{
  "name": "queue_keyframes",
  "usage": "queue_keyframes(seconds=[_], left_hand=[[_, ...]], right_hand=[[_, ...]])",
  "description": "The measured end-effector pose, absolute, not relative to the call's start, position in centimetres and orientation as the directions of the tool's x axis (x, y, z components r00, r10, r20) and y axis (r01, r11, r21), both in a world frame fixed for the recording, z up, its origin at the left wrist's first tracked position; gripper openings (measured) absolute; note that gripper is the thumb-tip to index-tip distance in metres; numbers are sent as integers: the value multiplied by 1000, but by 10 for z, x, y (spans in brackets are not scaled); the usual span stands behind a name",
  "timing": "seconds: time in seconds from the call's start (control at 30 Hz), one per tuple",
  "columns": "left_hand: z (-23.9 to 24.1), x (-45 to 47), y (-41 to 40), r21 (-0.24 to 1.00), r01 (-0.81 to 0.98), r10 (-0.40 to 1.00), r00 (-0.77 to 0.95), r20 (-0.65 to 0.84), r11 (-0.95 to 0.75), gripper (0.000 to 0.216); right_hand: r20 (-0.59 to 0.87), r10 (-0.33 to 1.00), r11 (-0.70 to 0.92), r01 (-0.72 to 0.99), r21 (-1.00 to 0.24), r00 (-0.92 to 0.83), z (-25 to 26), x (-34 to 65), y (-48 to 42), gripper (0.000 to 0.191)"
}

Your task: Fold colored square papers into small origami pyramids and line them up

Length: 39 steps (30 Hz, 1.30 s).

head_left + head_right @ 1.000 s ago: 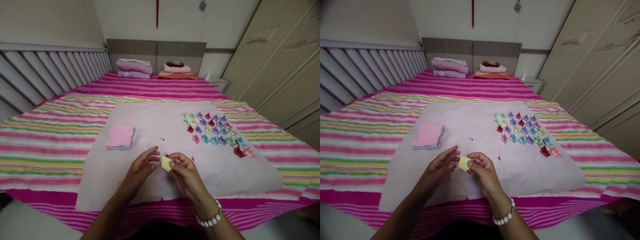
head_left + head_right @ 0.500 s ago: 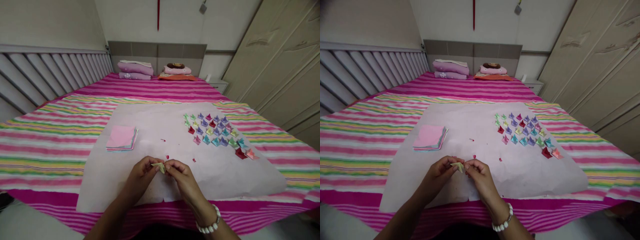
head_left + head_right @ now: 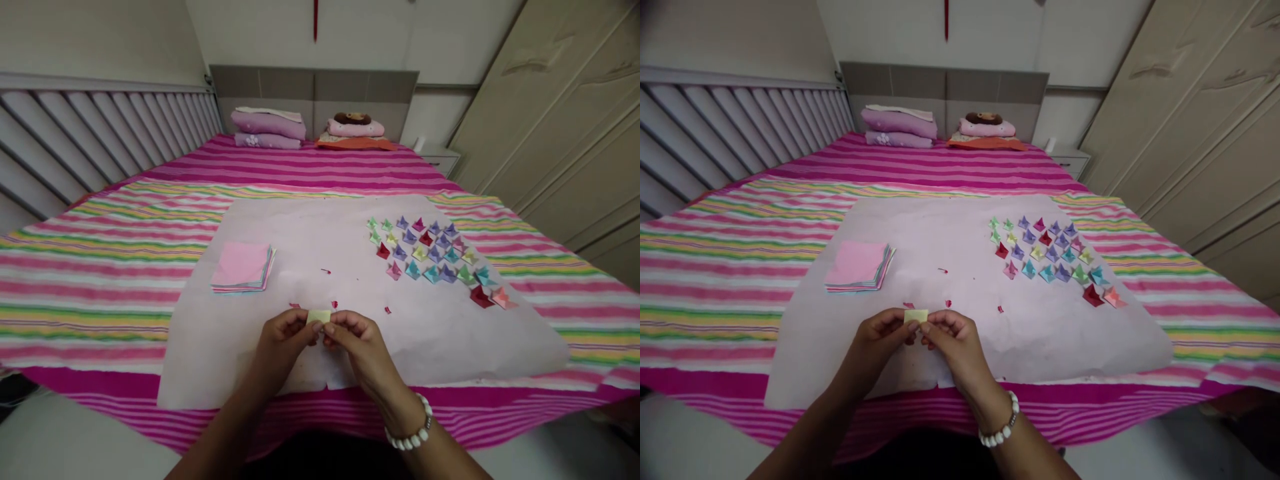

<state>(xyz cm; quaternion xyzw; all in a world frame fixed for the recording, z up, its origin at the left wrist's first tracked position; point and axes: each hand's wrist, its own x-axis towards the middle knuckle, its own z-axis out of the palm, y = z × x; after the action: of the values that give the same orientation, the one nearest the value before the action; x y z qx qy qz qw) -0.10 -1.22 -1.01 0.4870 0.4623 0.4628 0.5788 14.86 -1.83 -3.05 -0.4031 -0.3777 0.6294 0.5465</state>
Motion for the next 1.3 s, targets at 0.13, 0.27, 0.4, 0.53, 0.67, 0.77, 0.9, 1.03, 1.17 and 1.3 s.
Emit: queue_keyframes(seconds=[0.13, 0.27, 0.4, 0.53, 0.67, 0.77, 0.9, 1.03, 1.17, 1.3], left_hand=[[0, 1, -14, 994, -92, 975, 219, -42, 64, 13], [2, 6, -16, 986, -152, 974, 223, -32, 67, 10], [-3, 10, -19, 975, -206, 983, 176, -42, 79, 9], [-8, 9, -20, 962, -266, 989, 147, -26, 64, 7], [-12, 7, -20, 952, -301, 991, 131, -20, 59, 5], [-14, 6, -20, 953, -301, 991, 136, 11, 30, 11], [-14, 5, -21, 944, -329, 982, 173, 79, -18, 13], [-12, 4, -22, 951, -299, 971, 195, 141, -78, 11], [-6, 6, -23, 963, -257, 971, 196, 135, -81, 2], [0, 8, -25, 974, -223, 979, 188, 82, -39, 10]], right_hand=[[-40, 995, -74, -384, -921, -96, -26, 153, -17, 20], [-2, 995, -39, -363, -931, -101, -24, 156, -17, 12], [21, 999, 4, -351, -936, -44, -30, 154, -18, 10], [67, 997, 46, -368, -929, -46, -34, 152, -19, 5], [158, 986, 131, -361, -923, -46, -29, 151, -21, 5], [229, 972, 193, -364, -911, -58, -27, 152, -22, 15], [265, 962, 217, -405, -888, -65, -26, 154, -23, 21], [276, 960, 239, -375, -896, -47, -24, 155, -23, 22], [291, 956, 272, -296, -916, -23, -21, 155, -23, 20], [318, 947, 287, -310, -907, -53, -21, 156, -25, 15]])
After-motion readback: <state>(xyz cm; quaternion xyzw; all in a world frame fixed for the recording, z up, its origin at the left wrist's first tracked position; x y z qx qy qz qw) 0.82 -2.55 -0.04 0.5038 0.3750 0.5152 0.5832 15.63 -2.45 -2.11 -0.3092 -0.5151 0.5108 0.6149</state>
